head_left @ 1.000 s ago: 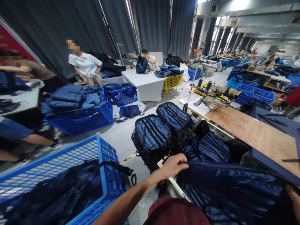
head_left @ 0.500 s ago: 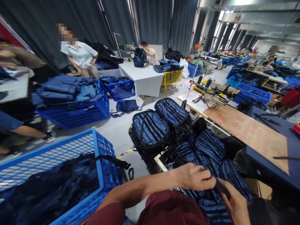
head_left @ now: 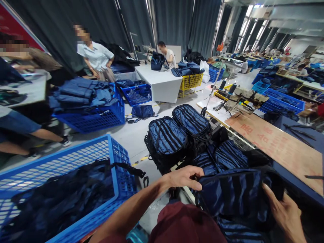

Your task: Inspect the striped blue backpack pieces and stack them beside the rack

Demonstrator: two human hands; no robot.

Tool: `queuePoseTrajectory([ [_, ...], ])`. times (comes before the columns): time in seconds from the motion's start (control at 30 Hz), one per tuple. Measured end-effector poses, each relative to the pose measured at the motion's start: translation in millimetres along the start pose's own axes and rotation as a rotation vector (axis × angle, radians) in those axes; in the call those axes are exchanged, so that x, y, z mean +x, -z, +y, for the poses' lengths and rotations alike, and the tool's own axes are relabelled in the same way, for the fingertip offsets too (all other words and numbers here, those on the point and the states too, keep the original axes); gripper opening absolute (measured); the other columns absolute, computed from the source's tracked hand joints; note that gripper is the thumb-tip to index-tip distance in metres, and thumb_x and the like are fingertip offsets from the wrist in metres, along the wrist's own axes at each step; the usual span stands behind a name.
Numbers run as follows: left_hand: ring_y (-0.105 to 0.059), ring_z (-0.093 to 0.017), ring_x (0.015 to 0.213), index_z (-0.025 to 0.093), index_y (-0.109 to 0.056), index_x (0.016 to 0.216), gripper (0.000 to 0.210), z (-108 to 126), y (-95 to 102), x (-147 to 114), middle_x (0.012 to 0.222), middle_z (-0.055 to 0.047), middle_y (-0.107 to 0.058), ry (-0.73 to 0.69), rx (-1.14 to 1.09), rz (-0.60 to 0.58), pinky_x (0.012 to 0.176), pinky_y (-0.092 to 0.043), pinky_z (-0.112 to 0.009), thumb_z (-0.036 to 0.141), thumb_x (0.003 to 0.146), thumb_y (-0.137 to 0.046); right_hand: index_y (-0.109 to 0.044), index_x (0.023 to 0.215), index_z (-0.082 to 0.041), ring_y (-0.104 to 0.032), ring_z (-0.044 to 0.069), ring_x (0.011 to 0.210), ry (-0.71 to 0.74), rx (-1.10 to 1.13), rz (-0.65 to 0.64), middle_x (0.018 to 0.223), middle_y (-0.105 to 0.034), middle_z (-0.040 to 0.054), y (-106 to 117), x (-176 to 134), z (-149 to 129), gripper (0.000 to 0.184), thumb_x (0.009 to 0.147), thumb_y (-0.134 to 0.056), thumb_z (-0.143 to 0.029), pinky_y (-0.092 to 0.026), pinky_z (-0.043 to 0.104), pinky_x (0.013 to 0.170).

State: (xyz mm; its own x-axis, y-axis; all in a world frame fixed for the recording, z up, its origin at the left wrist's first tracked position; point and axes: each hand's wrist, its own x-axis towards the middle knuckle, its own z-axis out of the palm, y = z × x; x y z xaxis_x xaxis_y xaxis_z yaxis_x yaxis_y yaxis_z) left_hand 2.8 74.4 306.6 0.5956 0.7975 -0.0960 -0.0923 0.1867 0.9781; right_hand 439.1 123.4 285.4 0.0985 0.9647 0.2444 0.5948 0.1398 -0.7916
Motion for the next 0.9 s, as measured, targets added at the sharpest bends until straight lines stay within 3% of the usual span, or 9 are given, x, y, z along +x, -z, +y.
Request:
queuePoseTrajectory([
  [0.2,-0.05,-0.011,0.07,0.019,-0.064,0.09,0.06,9.0,9.6,-29.2,0.079,0.004,-0.06,-0.072,-0.053,0.238,0.068,-0.042,-0.025,0.069,0.073,-0.093,-0.084,0.088,-0.017,-0.067,0.022,0.056,0.03,-0.057,-0.166,0.065,-0.071,0.0032,-40.9,36.3,-37.7,0.063,0.084,-0.075,-0.079,-0.054,0.024,0.048],
  [0.27,-0.052,-0.013,0.073,0.019,-0.065,0.089,0.049,7.7,26.3,-35.9,0.08,0.004,-0.06,-0.11,0.141,0.486,0.071,-0.043,-0.026,0.062,0.083,-0.088,-0.086,0.098,-0.016,-0.06,0.02,0.048,0.091,-0.106,-0.203,0.058,-0.066,0.0008,-60.5,45.6,-57.1,0.066,0.087,-0.072,-0.079,-0.05,0.024,0.044],
  [0.37,-0.059,-0.015,0.081,0.021,-0.066,0.088,0.031,5.9,67.4,-38.9,0.084,0.002,-0.062,-0.127,0.549,1.003,0.077,-0.045,-0.027,0.05,0.098,-0.073,-0.086,0.113,-0.016,-0.053,0.017,0.042,0.19,-0.082,-0.335,0.058,-0.065,-0.0002,-100.3,55.0,-98.8,0.068,0.092,-0.067,-0.078,-0.049,0.025,0.044],
  [0.5,-0.069,-0.02,0.096,0.023,-0.07,0.106,0.023,10.6,131.7,-44.6,0.098,-0.003,-0.071,-0.093,0.723,1.465,0.089,-0.051,-0.029,0.046,0.101,-0.067,-0.084,0.107,-0.016,-0.064,0.021,0.057,0.247,0.013,-0.421,0.075,-0.075,0.0045,-159.2,74.6,-161.1,0.063,0.098,-0.064,-0.075,-0.053,0.028,0.056],
  [0.57,-0.071,-0.022,0.103,0.023,-0.07,0.12,0.036,7.5,152.2,-53.3,0.106,-0.005,-0.076,-0.12,0.568,1.475,0.095,-0.054,-0.031,0.053,0.1,-0.07,-0.083,0.103,-0.016,-0.071,0.025,0.075,0.236,0.052,-0.391,0.084,-0.078,0.0067,-184.9,92.6,-183.8,0.063,0.098,-0.063,-0.075,-0.056,0.03,0.066],
  [0.7,-0.075,-0.03,0.114,0.016,-0.071,0.135,0.065,-33.2,153.1,-72.8,0.128,-0.013,-0.08,-0.086,0.049,1.035,0.1,-0.061,-0.04,0.065,0.092,-0.078,-0.081,0.096,-0.014,-0.072,0.03,0.086,0.203,0.087,-0.381,0.089,-0.079,0.0087,-238.3,138.8,-207.1,0.066,0.096,-0.064,-0.078,-0.056,0.034,0.074],
  [0.77,-0.076,-0.033,0.116,0.013,-0.072,0.135,0.071,-64.4,146.0,-78.0,0.13,-0.014,-0.081,-0.016,-0.083,0.93,0.102,-0.063,-0.045,0.064,0.087,-0.083,-0.081,0.097,-0.014,-0.072,0.03,0.087,0.228,0.099,-0.429,0.09,-0.08,0.0086,-274.5,162.5,-214.5,0.067,0.096,-0.063,-0.078,-0.056,0.036,0.077],
  [0.83,-0.075,-0.035,0.121,0.012,-0.074,0.132,0.068,-92.3,148.9,-80.4,0.131,-0.014,-0.081,0.033,-0.061,1.017,0.108,-0.061,-0.049,0.062,0.086,-0.084,-0.081,0.101,-0.014,-0.073,0.03,0.088,0.289,0.091,-0.51,0.091,-0.08,0.0083,-319.8,185.0,-223.3,0.067,0.098,-0.061,-0.078,-0.057,0.038,0.083],
  [0.9,-0.074,-0.034,0.126,0.013,-0.074,0.133,0.063,-111.9,169.4,-81.8,0.134,-0.014,-0.08,0.072,0.027,1.215,0.113,-0.059,-0.048,0.06,0.09,-0.079,-0.081,0.106,-0.014,-0.074,0.031,0.09,0.353,0.045,-0.561,0.094,-0.081,0.0101,-372.5,204.8,-233.4,0.067,0.1,-0.06,-0.077,-0.058,0.041,0.087],
])
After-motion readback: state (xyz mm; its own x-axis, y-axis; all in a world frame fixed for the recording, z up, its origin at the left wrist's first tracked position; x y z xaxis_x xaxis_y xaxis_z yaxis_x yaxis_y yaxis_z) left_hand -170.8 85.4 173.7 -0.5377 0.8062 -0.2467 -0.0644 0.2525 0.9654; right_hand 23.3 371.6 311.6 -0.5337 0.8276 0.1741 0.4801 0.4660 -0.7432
